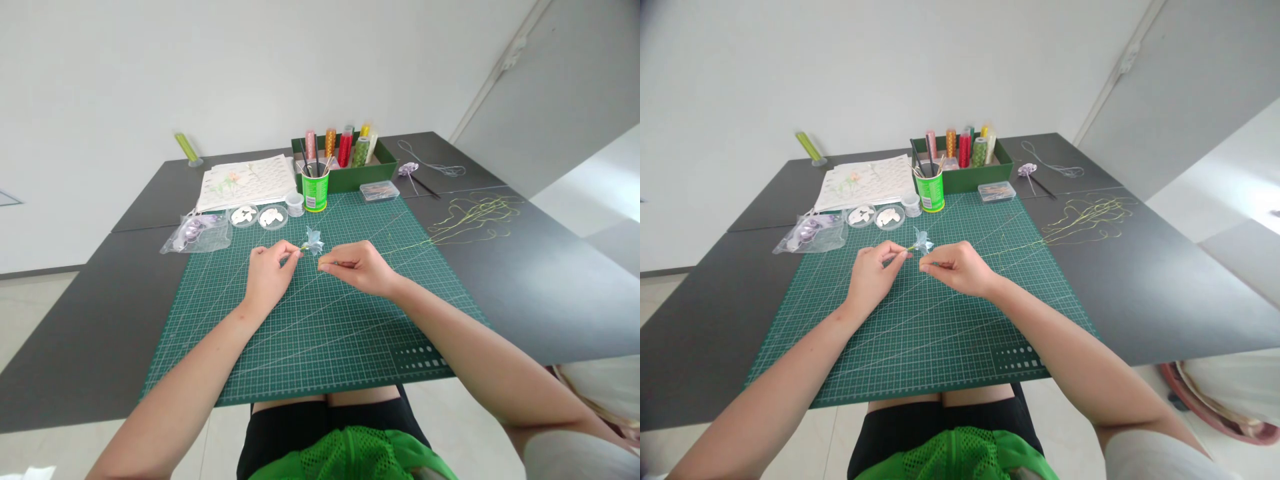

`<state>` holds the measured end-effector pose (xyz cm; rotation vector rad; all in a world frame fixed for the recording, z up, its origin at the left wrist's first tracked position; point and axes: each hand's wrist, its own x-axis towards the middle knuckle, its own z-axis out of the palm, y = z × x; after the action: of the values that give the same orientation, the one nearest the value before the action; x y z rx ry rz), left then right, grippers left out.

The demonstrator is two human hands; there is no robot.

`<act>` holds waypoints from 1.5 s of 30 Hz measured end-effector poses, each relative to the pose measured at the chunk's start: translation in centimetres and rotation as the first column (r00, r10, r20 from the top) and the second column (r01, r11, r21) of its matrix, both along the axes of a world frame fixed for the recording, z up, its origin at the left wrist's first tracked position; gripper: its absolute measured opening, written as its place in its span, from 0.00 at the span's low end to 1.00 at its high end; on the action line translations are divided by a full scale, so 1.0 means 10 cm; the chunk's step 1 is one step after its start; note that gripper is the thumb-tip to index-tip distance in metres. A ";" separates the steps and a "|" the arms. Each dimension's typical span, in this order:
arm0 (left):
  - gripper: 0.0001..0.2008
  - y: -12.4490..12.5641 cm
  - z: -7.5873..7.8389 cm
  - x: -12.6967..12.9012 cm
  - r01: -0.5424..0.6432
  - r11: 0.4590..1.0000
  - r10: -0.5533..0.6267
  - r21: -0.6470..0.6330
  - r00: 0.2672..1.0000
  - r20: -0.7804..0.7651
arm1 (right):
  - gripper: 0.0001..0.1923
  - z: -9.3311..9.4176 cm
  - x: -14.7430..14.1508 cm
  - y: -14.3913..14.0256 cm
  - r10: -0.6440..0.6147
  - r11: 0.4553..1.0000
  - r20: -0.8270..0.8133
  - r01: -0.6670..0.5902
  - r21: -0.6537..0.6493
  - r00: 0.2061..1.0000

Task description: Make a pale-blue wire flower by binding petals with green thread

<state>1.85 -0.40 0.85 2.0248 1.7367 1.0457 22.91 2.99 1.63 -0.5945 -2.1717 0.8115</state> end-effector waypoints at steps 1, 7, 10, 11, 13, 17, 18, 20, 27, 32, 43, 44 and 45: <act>0.06 0.00 -0.02 0.00 0.023 1.000 -0.023 0.002 0.999 -0.044 | 0.11 0.00 0.00 -0.01 -0.017 1.000 -0.026 0.017 -0.022 1.000; 0.05 -0.01 -0.07 0.00 0.103 0.995 -0.100 0.007 0.977 -0.186 | 0.14 0.04 0.00 -0.03 -0.117 0.978 -0.125 0.092 -0.188 0.985; 0.05 -0.01 -0.06 0.02 0.120 0.993 -0.119 -0.002 0.975 -0.188 | 0.16 0.05 0.00 -0.03 -0.155 0.971 -0.163 0.120 -0.208 0.974; 0.05 -0.02 -0.06 0.02 0.125 0.992 -0.123 -0.005 0.973 -0.196 | 0.17 0.05 0.01 -0.03 -0.163 0.969 -0.165 0.127 -0.211 0.973; 0.06 -0.03 -0.05 0.03 0.140 0.990 -0.140 -0.013 0.969 -0.204 | 0.17 0.05 0.01 -0.02 -0.174 0.966 -0.157 0.138 -0.216 0.972; 0.07 -0.05 -0.05 0.05 0.203 0.978 -0.208 -0.049 0.970 -0.126 | 0.16 0.05 0.02 -0.01 -0.184 0.965 -0.161 0.147 -0.216 0.970; 0.07 -0.05 -0.05 0.06 0.214 0.974 -0.222 -0.072 0.969 -0.112 | 0.15 0.05 0.02 -0.01 -0.185 0.966 -0.165 0.149 -0.209 0.969; 0.07 -0.07 -0.05 0.07 0.227 0.965 -0.242 -0.132 0.964 -0.110 | 0.12 0.05 0.01 -0.01 -0.188 0.969 -0.174 0.154 -0.196 0.967; 0.08 -0.11 -0.01 0.11 0.327 0.907 -0.332 -0.266 0.943 0.029 | 0.11 0.02 0.01 0.01 -0.268 0.941 -0.176 0.219 -0.257 0.947; 0.10 -0.12 -0.01 0.10 0.396 0.873 -0.350 -0.285 0.915 0.199 | 0.11 0.00 0.01 0.04 -0.310 0.929 -0.184 0.255 -0.270 0.933; 0.12 -0.15 0.06 0.11 0.545 0.786 -0.365 -0.292 0.790 0.492 | 0.25 -0.02 0.09 0.18 -0.245 0.904 -0.073 0.201 -0.378 0.967; 0.12 -0.15 0.07 0.11 0.549 0.785 -0.365 -0.285 0.783 0.504 | 0.28 -0.02 0.10 0.19 -0.226 0.895 -0.075 0.176 -0.411 0.971; 0.12 -0.16 0.08 0.10 0.551 0.787 -0.363 -0.277 0.777 0.514 | 0.31 -0.02 0.10 0.19 -0.205 0.884 -0.082 0.149 -0.442 0.975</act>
<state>2.87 -1.96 1.64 1.6536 1.0241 0.7915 23.91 4.91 1.44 -0.9235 -1.7924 1.2093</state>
